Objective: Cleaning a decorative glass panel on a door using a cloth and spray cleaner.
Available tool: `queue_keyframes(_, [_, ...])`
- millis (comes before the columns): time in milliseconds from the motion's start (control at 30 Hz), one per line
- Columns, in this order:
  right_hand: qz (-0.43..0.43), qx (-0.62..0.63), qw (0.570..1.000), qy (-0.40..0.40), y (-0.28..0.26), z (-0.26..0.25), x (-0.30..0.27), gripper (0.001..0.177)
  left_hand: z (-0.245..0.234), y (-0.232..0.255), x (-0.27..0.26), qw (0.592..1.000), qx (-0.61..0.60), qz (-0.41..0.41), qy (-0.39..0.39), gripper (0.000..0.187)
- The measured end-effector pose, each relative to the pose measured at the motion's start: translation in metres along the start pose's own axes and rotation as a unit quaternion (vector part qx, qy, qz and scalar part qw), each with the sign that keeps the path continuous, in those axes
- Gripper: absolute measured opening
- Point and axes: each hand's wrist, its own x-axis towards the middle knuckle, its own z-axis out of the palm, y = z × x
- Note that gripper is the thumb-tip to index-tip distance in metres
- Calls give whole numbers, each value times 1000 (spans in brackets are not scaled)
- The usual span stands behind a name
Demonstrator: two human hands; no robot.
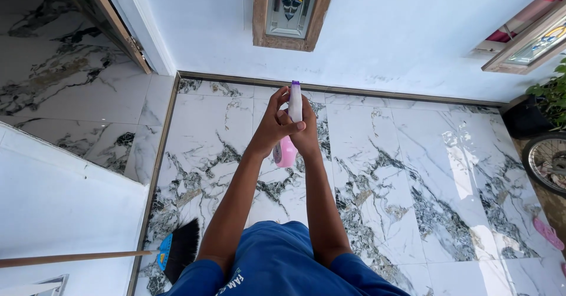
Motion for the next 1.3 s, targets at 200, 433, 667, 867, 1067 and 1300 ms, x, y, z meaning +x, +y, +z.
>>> queue_keyframes(200, [14, -2, 1000, 2, 17, 2, 19, 35, -11, -10, 21, 1000, -2, -11, 11, 126])
queue_keyframes(433, [-14, -37, 999, -4, 40, -7, 50, 39, -16, -24, 56, 1000, -6, -10, 6, 121])
queue_keyframes(667, [-7, -53, 998, 22, 69, -20, 103, 40, -21, -33, 114, 1000, -8, -4, -4, 120])
queue_keyframes(867, [-2, -72, 996, 59, 84, -23, 168, 37, -29, -27, 177, 996, 93, 4, -10, 123])
queue_keyframes(1067, [-17, -98, 993, 63, 102, -24, 235, 33, -48, -32, 247, 995, 98, 17, -8, 124])
queue_keyframes(1300, [-16, -67, 995, 66, 120, -38, 290, 30, -61, -41, 312, 995, 84, 5, -55, 141])
